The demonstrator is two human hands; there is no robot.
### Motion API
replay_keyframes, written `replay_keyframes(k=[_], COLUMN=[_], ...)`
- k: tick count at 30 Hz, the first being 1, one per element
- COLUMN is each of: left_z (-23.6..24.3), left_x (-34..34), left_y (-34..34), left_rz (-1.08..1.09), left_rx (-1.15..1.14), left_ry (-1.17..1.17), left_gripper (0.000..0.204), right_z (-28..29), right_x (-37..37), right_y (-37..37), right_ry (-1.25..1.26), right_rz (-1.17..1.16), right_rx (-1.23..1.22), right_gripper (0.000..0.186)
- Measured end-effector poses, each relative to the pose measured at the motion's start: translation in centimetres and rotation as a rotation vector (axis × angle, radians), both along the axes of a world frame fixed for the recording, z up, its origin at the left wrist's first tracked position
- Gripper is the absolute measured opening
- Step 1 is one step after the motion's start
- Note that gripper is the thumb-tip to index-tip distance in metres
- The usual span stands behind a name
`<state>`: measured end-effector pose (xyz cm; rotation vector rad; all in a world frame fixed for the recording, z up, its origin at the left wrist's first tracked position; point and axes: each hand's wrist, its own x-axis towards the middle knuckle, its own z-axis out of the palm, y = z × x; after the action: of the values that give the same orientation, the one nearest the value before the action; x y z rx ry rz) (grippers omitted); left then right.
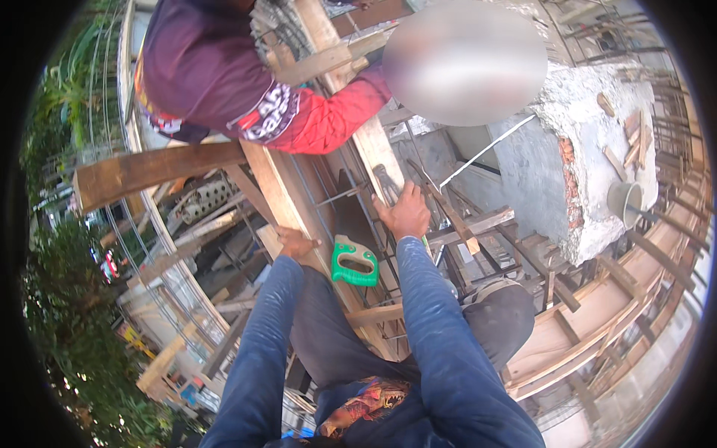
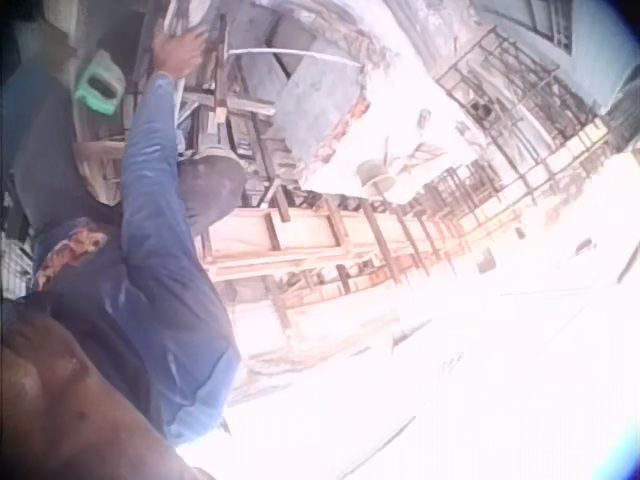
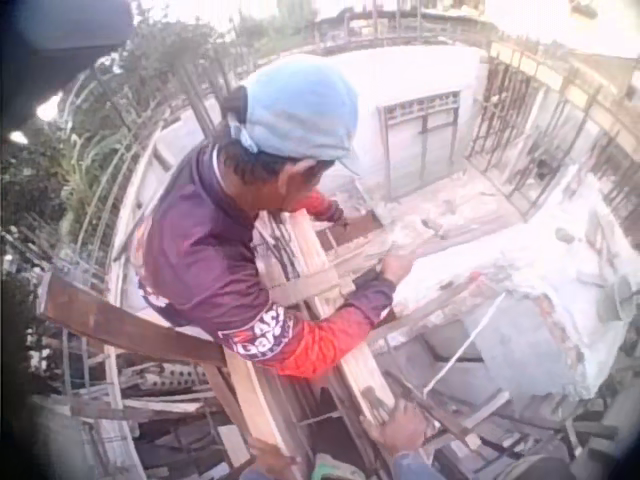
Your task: The person assembles and secures wooden formwork around a rebar cage using a hammer and nails, collaborating with a second worker to align the boards.
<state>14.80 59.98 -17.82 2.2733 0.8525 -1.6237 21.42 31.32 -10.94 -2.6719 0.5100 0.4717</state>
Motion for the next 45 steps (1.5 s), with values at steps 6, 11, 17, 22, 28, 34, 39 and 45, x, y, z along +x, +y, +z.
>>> replay_keyframes(k=[6, 11, 17, 22, 28, 34, 39, 45], left_z=[0.1, 1.3, 0.1, -0.9, -3.1, -1.1, -2.5, -2.1], left_x=[-0.4, 0.2, -0.8, -1.0, -2.2, -0.5, -1.6, -1.6], left_y=[0.5, -0.6, 0.8, 0.4, 4.6, 0.9, 2.9, 2.6], left_rz=[0.127, 0.305, 0.140, 0.225, 0.314, 0.376, 0.406, 0.329], left_rx=[-0.006, -0.021, 0.057, 0.020, -0.009, -0.095, 0.058, 0.106], left_ry=[-0.027, -0.054, -0.074, -0.112, -0.097, 0.041, -0.046, -0.109], left_gripper=[0.146, 0.150, 0.143, 0.140, 0.113, 0.139, 0.146, 0.140], right_z=[0.0, 0.2, 0.4, 0.2, 1.2, 0.8, 0.7, 0.4], right_x=[0.1, -0.1, 0.1, -0.1, 0.6, -0.2, 0.0, 0.0], right_y=[-0.2, -1.0, -0.5, -1.2, -0.1, -2.1, -1.4, -1.3], right_ry=[-0.021, 0.033, 0.045, 0.063, 0.039, 0.067, 0.054, 0.039], right_rz=[-0.010, -0.010, -0.008, -0.037, -0.006, -0.041, -0.032, -0.020], right_rx=[0.026, 0.051, 0.076, 0.096, 0.120, 0.086, 0.125, 0.107], right_gripper=[0.076, 0.087, 0.092, 0.092, 0.082, 0.077, 0.077, 0.078])
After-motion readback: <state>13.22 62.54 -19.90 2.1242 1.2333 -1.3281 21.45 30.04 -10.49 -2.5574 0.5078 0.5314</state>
